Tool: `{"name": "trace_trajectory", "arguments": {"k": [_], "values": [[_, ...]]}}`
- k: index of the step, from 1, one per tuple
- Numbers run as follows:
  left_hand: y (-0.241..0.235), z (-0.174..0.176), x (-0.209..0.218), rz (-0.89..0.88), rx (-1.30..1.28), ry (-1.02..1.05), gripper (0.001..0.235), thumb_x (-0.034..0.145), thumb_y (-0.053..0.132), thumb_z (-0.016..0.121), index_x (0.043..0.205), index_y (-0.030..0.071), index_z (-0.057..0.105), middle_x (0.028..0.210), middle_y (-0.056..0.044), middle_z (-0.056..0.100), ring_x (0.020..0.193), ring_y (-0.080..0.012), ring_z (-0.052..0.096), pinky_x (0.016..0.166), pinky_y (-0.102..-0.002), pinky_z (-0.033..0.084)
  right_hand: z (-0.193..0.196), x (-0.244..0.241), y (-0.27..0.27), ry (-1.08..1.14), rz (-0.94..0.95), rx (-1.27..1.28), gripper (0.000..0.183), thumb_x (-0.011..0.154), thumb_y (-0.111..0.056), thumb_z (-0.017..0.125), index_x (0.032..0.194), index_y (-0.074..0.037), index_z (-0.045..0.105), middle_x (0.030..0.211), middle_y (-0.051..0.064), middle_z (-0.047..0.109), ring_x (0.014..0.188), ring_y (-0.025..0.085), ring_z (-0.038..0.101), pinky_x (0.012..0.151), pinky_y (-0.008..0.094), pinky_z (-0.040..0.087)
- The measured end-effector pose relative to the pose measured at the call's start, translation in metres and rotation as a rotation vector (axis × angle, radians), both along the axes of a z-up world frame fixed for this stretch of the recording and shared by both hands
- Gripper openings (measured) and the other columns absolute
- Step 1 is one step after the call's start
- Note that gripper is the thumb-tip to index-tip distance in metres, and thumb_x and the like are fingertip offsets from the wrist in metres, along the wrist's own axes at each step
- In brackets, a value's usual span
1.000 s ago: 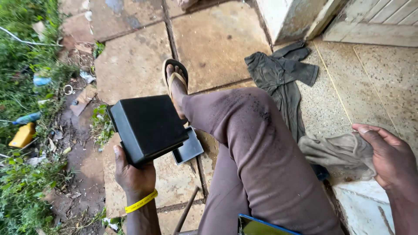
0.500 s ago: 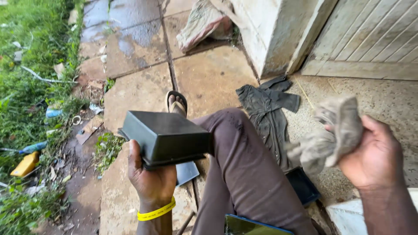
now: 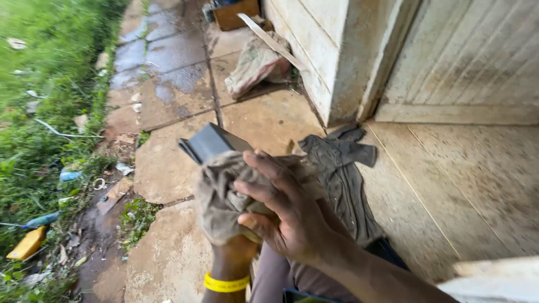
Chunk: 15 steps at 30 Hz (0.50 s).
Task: Cleaning a black plastic component or bin with a cloth while seated outdoors.
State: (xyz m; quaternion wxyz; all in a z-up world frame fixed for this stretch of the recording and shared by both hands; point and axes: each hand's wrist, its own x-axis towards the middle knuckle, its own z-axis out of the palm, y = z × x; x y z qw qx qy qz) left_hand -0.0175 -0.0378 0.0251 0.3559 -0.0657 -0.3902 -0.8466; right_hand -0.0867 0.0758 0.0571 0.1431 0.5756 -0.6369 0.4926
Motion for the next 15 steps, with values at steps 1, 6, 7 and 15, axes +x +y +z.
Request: {"name": "trace_trajectory", "arguments": {"k": [1, 6, 7, 15], "values": [[-0.008, -0.008, -0.003, 0.013, -0.011, 0.007, 0.046, 0.109, 0.027, 0.053, 0.145, -0.002, 0.045, 0.140, -0.020, 0.060, 0.129, -0.0322, 0.062, 0.111, -0.042, 0.052, 0.004, -0.002, -0.006, 0.007, 0.013, -0.011, 0.053, 0.104, -0.037, 0.066, 0.149, -0.013, 0.053, 0.167, 0.015, 0.040, 0.159, 0.037, 0.040, 0.131, 0.049, 0.040], [-0.008, -0.014, 0.002, 0.187, -0.345, -0.333, 0.041, 0.113, 0.020, 0.043, 0.144, -0.006, 0.052, 0.141, -0.020, 0.060, 0.127, -0.0249, 0.062, 0.107, -0.032, 0.055, 0.038, -0.008, -0.022, -0.144, -0.143, 0.084, 0.037, 0.108, -0.026, 0.060, 0.136, -0.003, 0.050, 0.164, 0.026, 0.036, 0.153, 0.044, 0.045, 0.123, 0.048, 0.046], [-0.015, -0.031, -0.002, 0.189, -0.351, -0.321, 0.041, 0.113, 0.020, 0.043, 0.144, -0.006, 0.052, 0.141, -0.020, 0.060, 0.127, -0.0249, 0.062, 0.107, -0.032, 0.055, 0.045, -0.020, -0.033, -0.133, -0.145, 0.076, 0.037, 0.108, -0.026, 0.060, 0.136, -0.003, 0.050, 0.164, 0.026, 0.036, 0.153, 0.044, 0.045, 0.123, 0.048, 0.046], [-0.020, -0.046, -0.003, 0.126, -0.384, -0.469, 0.047, 0.111, 0.018, 0.035, 0.150, -0.007, 0.047, 0.128, -0.021, 0.067, 0.107, -0.0277, 0.069, 0.085, -0.038, 0.063, 0.090, -0.072, -0.092, -0.284, -0.203, 0.505, 0.039, 0.101, -0.020, 0.055, 0.138, -0.008, 0.053, 0.153, 0.027, 0.036, 0.125, 0.046, 0.055, 0.097, 0.045, 0.057]]}}
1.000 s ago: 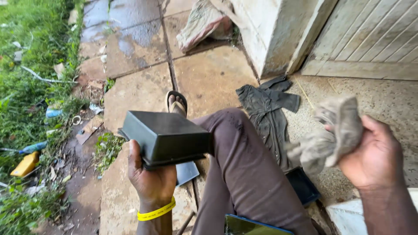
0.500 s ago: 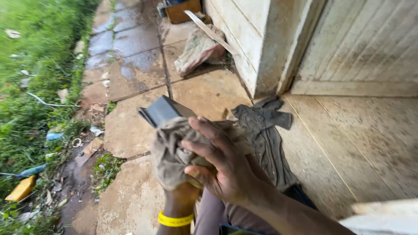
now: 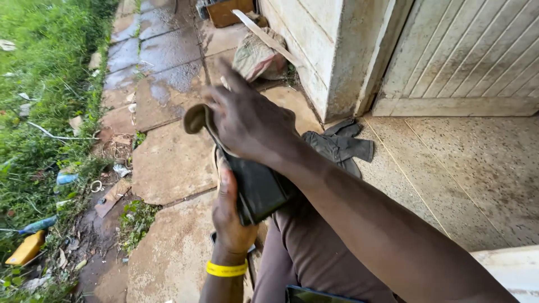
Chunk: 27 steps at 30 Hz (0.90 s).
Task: Cleaning a black plastic component or bin with a cloth while seated outdoors.
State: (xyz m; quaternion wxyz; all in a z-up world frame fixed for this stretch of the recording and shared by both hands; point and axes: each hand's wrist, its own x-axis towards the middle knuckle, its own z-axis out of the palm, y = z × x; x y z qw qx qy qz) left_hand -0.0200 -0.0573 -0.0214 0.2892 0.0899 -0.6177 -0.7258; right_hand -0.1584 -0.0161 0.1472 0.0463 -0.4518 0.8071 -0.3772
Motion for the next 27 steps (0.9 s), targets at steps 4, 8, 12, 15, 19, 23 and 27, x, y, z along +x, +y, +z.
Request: {"name": "trace_trajectory", "arguments": {"k": [4, 8, 12, 15, 19, 23, 27], "values": [[0.017, 0.046, -0.010, 0.481, -0.962, 0.108, 0.044, 0.111, 0.009, 0.037, 0.149, -0.012, 0.031, 0.150, -0.036, 0.042, 0.139, -0.0460, 0.046, 0.114, -0.046, 0.040, -0.026, 0.016, 0.039, 0.136, 0.048, -0.009, 0.037, 0.102, -0.018, 0.054, 0.137, -0.009, 0.060, 0.149, 0.015, 0.055, 0.131, 0.036, 0.057, 0.104, 0.044, 0.054], [0.010, 0.019, 0.000, 0.081, -0.048, 0.220, 0.064, 0.112, 0.030, 0.050, 0.158, -0.010, 0.029, 0.150, -0.031, 0.048, 0.134, -0.0407, 0.051, 0.111, -0.046, 0.043, -0.046, 0.058, 0.090, 0.415, 0.075, -0.083, 0.038, 0.093, -0.018, 0.066, 0.130, -0.008, 0.067, 0.151, 0.016, 0.051, 0.143, 0.041, 0.041, 0.115, 0.049, 0.039], [0.012, -0.011, 0.006, 0.366, -0.902, 0.113, 0.053, 0.120, 0.027, 0.044, 0.159, -0.005, 0.027, 0.155, -0.023, 0.050, 0.141, -0.0336, 0.055, 0.120, -0.038, 0.045, -0.048, 0.085, 0.116, 0.414, 0.035, -0.140, 0.044, 0.093, -0.019, 0.069, 0.135, -0.008, 0.066, 0.154, 0.012, 0.049, 0.149, 0.039, 0.038, 0.120, 0.049, 0.039], [0.021, 0.052, -0.003, -0.159, 0.421, 0.129, 0.058, 0.106, 0.026, 0.035, 0.157, 0.000, 0.028, 0.155, -0.011, 0.049, 0.141, -0.0197, 0.051, 0.117, -0.031, 0.042, -0.044, 0.074, 0.097, 0.517, -0.029, -0.106, 0.052, 0.084, -0.022, 0.070, 0.132, -0.004, 0.065, 0.147, 0.020, 0.050, 0.138, 0.044, 0.044, 0.112, 0.054, 0.039], [-0.009, 0.012, -0.005, -0.302, 0.445, 0.047, 0.057, 0.114, 0.027, 0.032, 0.154, -0.013, 0.040, 0.145, -0.024, 0.054, 0.129, -0.0285, 0.055, 0.108, -0.041, 0.045, -0.024, 0.035, 0.061, 0.420, -0.073, -0.122, 0.042, 0.094, -0.016, 0.064, 0.133, 0.000, 0.064, 0.139, 0.021, 0.051, 0.127, 0.035, 0.054, 0.106, 0.044, 0.050], [-0.013, 0.016, 0.004, -0.268, 0.174, 0.042, 0.058, 0.112, 0.029, 0.037, 0.154, -0.011, 0.032, 0.158, -0.018, 0.042, 0.144, -0.0239, 0.039, 0.119, -0.038, 0.031, -0.019, -0.001, 0.039, 0.180, -0.141, -0.133, 0.026, 0.098, -0.031, 0.066, 0.107, -0.007, 0.070, 0.115, 0.014, 0.061, 0.106, 0.027, 0.061, 0.086, 0.042, 0.053], [-0.025, 0.019, 0.018, -0.306, 0.048, -0.126, 0.061, 0.110, 0.030, 0.040, 0.155, -0.012, 0.040, 0.156, -0.016, 0.046, 0.139, -0.0174, 0.044, 0.116, -0.032, 0.034, -0.026, -0.029, 0.030, -0.292, -0.138, -0.201, 0.032, 0.098, -0.037, 0.058, 0.099, -0.007, 0.069, 0.088, 0.007, 0.072, 0.085, 0.017, 0.071, 0.078, 0.034, 0.055]]}}
